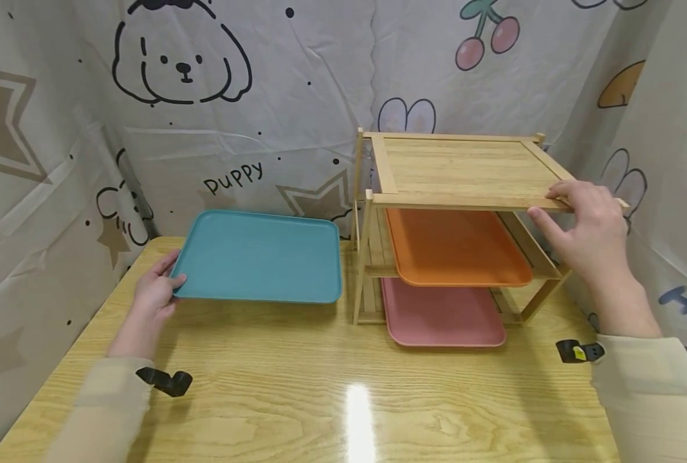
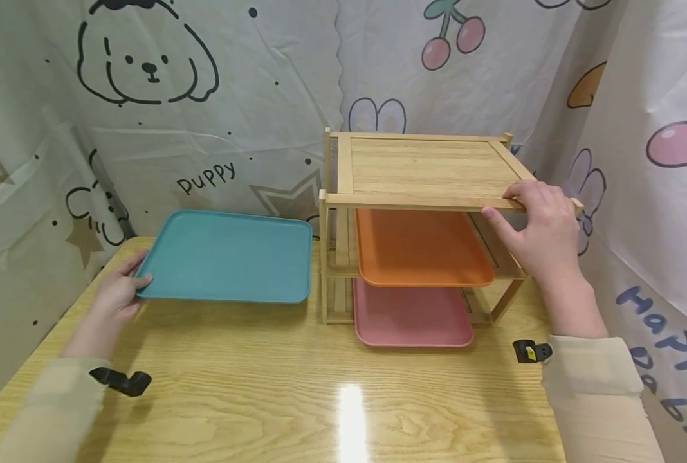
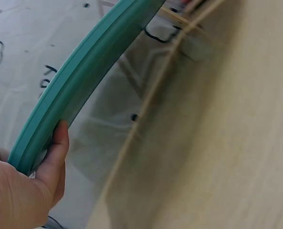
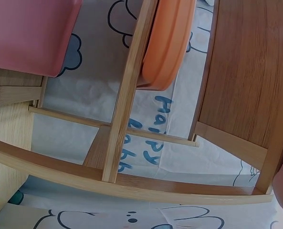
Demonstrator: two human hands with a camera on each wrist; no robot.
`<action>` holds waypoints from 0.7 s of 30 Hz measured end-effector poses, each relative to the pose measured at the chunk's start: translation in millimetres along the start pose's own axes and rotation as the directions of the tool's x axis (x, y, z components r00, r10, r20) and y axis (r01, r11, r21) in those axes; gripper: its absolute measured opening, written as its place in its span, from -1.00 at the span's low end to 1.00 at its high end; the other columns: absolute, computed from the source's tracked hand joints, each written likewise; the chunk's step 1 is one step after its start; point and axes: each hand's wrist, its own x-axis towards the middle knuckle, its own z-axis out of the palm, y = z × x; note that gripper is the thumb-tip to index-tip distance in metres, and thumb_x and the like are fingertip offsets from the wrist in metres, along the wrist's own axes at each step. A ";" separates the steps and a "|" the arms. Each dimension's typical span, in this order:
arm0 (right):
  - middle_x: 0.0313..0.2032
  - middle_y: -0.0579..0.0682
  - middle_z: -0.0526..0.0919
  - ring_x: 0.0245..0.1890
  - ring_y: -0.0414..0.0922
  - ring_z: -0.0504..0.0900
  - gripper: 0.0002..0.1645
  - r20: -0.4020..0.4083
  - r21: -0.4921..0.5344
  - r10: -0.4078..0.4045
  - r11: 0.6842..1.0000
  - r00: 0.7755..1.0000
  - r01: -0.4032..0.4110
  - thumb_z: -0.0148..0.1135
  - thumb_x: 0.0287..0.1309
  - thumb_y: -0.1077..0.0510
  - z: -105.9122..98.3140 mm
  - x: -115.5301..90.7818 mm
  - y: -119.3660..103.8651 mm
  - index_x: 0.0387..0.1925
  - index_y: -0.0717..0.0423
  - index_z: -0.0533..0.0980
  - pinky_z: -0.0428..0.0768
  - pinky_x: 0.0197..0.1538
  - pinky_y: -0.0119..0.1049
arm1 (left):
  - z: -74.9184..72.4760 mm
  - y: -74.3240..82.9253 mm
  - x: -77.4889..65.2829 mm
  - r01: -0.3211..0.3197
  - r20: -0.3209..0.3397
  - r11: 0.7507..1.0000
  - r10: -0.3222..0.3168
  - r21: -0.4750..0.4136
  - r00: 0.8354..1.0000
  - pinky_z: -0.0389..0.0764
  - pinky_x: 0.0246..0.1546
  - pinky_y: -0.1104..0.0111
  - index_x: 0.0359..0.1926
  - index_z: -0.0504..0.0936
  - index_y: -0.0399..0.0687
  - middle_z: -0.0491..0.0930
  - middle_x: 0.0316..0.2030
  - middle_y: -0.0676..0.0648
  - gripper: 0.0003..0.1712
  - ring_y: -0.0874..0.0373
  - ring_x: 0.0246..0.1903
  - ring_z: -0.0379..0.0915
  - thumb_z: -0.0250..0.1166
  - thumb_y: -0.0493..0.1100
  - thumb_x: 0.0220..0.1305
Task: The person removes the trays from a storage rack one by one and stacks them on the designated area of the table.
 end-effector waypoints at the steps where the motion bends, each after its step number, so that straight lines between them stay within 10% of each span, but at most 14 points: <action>1: -0.15 0.23 0.58 -0.11 0.23 0.40 -0.35 0.000 0.001 0.003 1.000 1.000 -0.003 0.20 0.11 -0.27 0.0 -0.1 0.0 -0.15 0.27 0.49 0.23 -0.09 0.09 | 0.8 -2.9 1.7 0.001 -0.006 1.000 -0.001 0.018 1.000 0.47 -0.04 0.50 0.48 -0.05 0.18 -0.18 0.48 0.09 -0.24 0.07 0.42 -0.23 -0.07 -0.42 0.38; 15: -0.17 0.24 0.57 -0.11 0.24 0.41 -0.39 -0.001 -0.001 -0.002 1.000 1.000 0.002 0.22 0.10 -0.21 -0.1 -0.7 0.1 -0.16 0.28 0.49 0.25 -0.09 0.12 | -1.5 -24.9 24.0 0.028 -0.074 0.994 -0.020 0.109 0.997 0.49 -0.35 0.56 0.48 -0.03 0.11 -0.14 0.48 0.00 -0.27 0.00 0.37 -0.10 -0.10 -0.42 0.38; 21: -0.17 0.23 0.58 -0.10 0.23 0.41 -0.37 -0.003 0.000 -0.003 1.000 1.000 0.003 0.22 0.10 -0.24 0.3 -0.4 1.9 -0.15 0.27 0.50 0.24 -0.11 0.12 | -8.3 -28.7 33.0 -0.018 -0.064 0.961 0.037 0.277 0.997 0.52 -0.33 0.59 0.47 0.02 -0.01 -0.04 0.41 -0.19 -0.26 0.06 0.14 0.18 -0.02 -0.44 0.33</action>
